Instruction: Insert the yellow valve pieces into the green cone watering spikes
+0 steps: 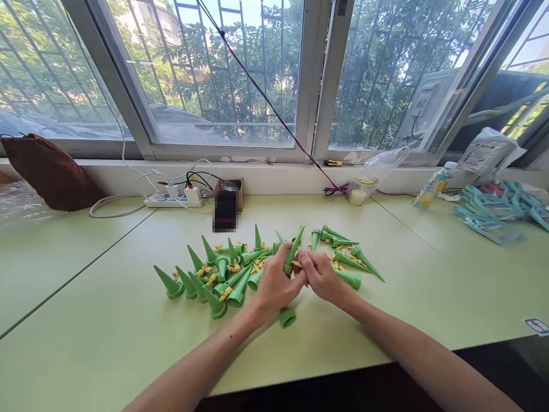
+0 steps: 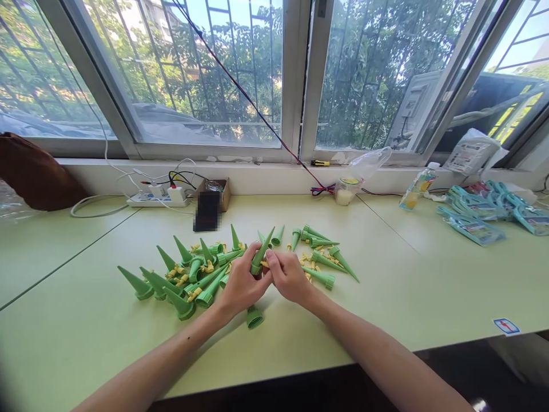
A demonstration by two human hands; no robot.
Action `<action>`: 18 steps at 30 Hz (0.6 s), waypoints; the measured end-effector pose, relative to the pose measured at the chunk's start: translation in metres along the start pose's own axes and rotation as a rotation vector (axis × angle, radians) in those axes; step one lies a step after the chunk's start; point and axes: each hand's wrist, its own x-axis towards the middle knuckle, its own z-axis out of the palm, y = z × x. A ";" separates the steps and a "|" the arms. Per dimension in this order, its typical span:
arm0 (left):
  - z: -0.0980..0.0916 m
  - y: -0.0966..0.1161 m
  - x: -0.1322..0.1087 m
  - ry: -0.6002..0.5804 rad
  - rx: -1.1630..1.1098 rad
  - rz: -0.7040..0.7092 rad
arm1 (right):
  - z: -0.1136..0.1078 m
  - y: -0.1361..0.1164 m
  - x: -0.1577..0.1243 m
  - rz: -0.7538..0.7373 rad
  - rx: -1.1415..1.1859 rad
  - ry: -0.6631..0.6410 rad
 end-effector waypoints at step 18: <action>0.002 0.001 0.001 0.073 0.080 -0.028 | 0.002 0.013 0.006 0.132 0.332 -0.064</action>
